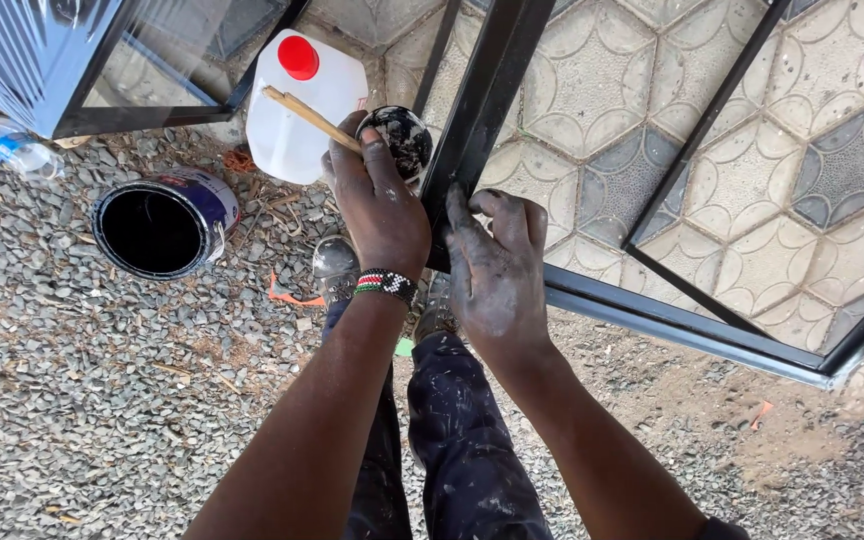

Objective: The person paints a black metal frame using a small brush and a container of black paint. They repeatedly dip the brush into the paint and apply it to the frame's edges and corners while standing on a tiled surface.

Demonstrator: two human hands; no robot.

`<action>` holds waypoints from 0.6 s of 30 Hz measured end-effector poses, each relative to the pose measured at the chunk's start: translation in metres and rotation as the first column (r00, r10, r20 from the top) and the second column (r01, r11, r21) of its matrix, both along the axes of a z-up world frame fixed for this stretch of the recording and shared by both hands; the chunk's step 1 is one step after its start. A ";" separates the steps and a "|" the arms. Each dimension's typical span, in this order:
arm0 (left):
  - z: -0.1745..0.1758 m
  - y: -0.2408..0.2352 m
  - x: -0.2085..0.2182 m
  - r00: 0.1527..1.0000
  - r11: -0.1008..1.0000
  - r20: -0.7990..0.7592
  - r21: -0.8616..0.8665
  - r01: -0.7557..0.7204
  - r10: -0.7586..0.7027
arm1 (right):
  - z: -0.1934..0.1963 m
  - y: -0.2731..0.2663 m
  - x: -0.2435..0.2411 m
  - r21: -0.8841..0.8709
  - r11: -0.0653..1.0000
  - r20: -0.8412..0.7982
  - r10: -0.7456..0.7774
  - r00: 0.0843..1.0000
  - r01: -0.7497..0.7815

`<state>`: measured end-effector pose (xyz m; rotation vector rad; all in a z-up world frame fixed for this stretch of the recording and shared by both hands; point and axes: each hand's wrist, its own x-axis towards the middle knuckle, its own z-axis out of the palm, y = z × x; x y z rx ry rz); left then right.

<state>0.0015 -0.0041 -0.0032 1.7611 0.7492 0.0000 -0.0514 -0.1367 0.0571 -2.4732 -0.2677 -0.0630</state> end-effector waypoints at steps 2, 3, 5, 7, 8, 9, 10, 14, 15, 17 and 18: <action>-0.004 0.000 -0.001 1.000 1.000 0.008 0.001 0.002 -0.002 | 0.012 0.000 0.001 0.088 0.996 -0.038 -0.012 0.999 0.016; -0.006 0.001 -0.002 1.000 1.000 0.018 0.000 0.001 -0.001 | 0.018 0.001 0.003 0.174 0.984 -0.075 -0.019 0.997 0.032; -0.004 0.000 0.000 1.000 1.000 0.022 0.007 0.006 -0.007 | 0.002 -0.009 -0.007 0.282 0.950 -0.166 -0.087 0.982 0.132; -0.002 0.000 0.000 1.000 1.000 0.025 0.016 0.009 -0.009 | -0.003 -0.013 -0.007 0.378 0.896 -0.263 -0.137 0.955 0.233; -0.001 0.000 0.001 0.999 1.000 0.031 0.008 0.007 -0.007 | 0.000 -0.013 -0.002 0.490 0.782 -0.405 -0.188 0.895 0.386; 0.001 -0.001 0.000 0.999 1.000 0.034 -0.003 0.006 -0.006 | 0.005 -0.013 0.001 0.556 0.636 -0.547 -0.206 0.811 0.536; 0.000 0.000 -0.001 1.000 1.000 0.031 -0.002 0.006 -0.006 | 0.000 -0.015 0.008 0.554 0.635 -0.550 -0.206 0.810 0.538; -0.003 0.001 -0.002 0.999 1.000 0.034 -0.013 0.013 -0.012 | 0.004 -0.009 0.035 0.538 0.665 -0.493 -0.250 0.833 0.518; -0.002 0.001 -0.004 0.999 1.000 0.030 -0.017 0.016 -0.015 | 0.010 -0.004 0.041 0.520 0.688 -0.469 -0.265 0.843 0.505; 0.004 0.001 -0.001 0.999 1.000 0.034 -0.018 0.013 -0.012 | 0.009 -0.005 0.045 0.520 0.698 -0.475 -0.242 0.846 0.492; 0.007 0.001 -0.001 0.999 1.000 0.037 -0.019 0.011 -0.011 | 0.009 -0.005 0.046 0.521 0.706 -0.482 -0.220 0.848 0.480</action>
